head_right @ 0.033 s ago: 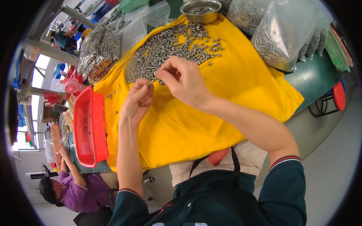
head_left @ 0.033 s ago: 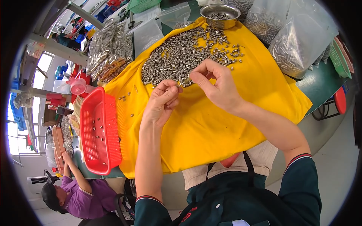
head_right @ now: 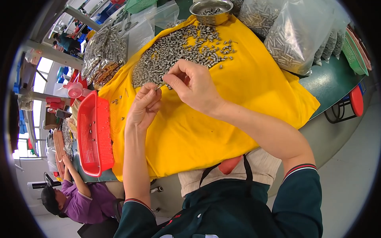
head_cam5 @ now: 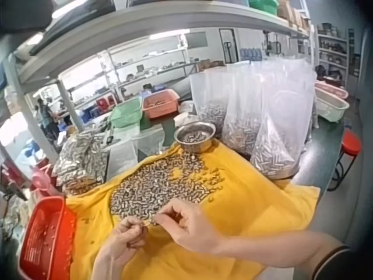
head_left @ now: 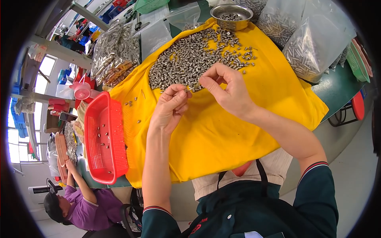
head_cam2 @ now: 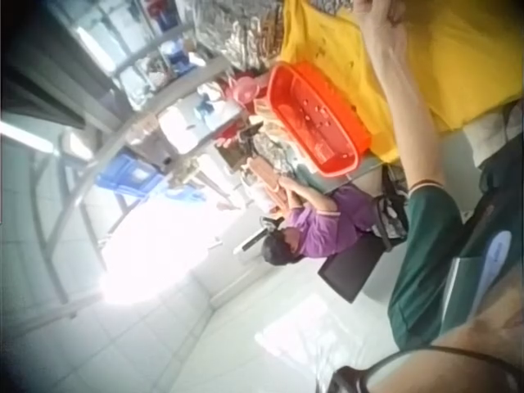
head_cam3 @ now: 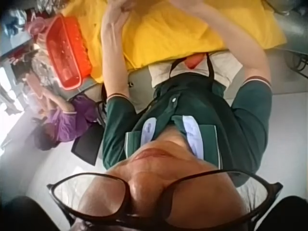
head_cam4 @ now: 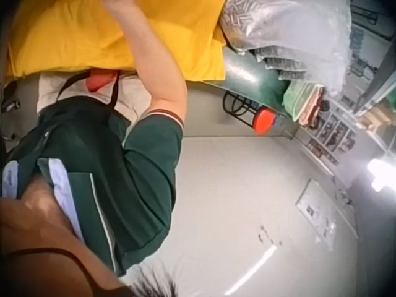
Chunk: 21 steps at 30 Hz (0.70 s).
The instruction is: Sorting small metal hardware components like screws or bolts on a workbench in a manufacturing environment.
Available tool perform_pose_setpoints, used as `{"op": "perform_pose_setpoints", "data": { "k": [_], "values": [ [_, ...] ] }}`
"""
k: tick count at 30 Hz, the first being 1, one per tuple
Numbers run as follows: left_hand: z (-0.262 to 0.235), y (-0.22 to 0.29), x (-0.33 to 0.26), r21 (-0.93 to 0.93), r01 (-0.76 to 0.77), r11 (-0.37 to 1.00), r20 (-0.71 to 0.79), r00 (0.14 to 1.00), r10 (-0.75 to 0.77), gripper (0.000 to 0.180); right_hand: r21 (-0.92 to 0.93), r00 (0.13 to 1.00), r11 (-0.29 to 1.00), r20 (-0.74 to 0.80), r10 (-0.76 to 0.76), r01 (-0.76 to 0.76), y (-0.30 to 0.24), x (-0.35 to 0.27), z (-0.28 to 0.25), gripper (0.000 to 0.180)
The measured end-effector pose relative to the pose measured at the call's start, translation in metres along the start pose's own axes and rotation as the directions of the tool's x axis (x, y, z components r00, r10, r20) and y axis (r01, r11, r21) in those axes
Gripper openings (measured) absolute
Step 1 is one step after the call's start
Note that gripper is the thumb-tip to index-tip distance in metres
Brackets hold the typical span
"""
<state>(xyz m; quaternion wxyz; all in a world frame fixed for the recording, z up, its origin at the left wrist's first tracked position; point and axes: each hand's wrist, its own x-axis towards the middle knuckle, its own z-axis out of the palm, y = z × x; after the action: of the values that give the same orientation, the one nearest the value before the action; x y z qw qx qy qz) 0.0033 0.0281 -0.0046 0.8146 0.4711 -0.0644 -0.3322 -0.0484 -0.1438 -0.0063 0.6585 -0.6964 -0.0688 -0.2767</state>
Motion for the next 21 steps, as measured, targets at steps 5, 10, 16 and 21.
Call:
{"op": "perform_pose_setpoints", "data": {
  "k": [5,10,16,21],
  "values": [
    [-0.0029,-0.0011,0.0003,0.065,-0.013,0.998,0.003,1.000,0.013,0.009,-0.040,0.994,0.997,0.080,0.071,-0.068,-0.0050,-0.0015,-0.0043,0.007],
    [-0.0029,-0.0002,-0.0020,0.054,-0.003,0.999,-0.008,1.000,0.003,0.008,-0.086,0.996,0.996,0.092,0.023,-0.015,-0.0048,-0.0025,-0.0013,0.006],
    [-0.0032,-0.0009,-0.0008,0.080,-0.002,0.997,-0.027,1.000,0.004,0.005,-0.048,0.996,0.995,0.020,-0.088,0.089,0.0002,-0.0037,0.0030,0.011],
    [-0.0007,-0.0012,-0.0001,0.146,-0.012,0.989,-0.065,0.998,0.022,0.004,-0.049,0.999,0.999,0.047,-0.014,0.017,0.0007,-0.0035,0.0003,0.009]
  ]
}}
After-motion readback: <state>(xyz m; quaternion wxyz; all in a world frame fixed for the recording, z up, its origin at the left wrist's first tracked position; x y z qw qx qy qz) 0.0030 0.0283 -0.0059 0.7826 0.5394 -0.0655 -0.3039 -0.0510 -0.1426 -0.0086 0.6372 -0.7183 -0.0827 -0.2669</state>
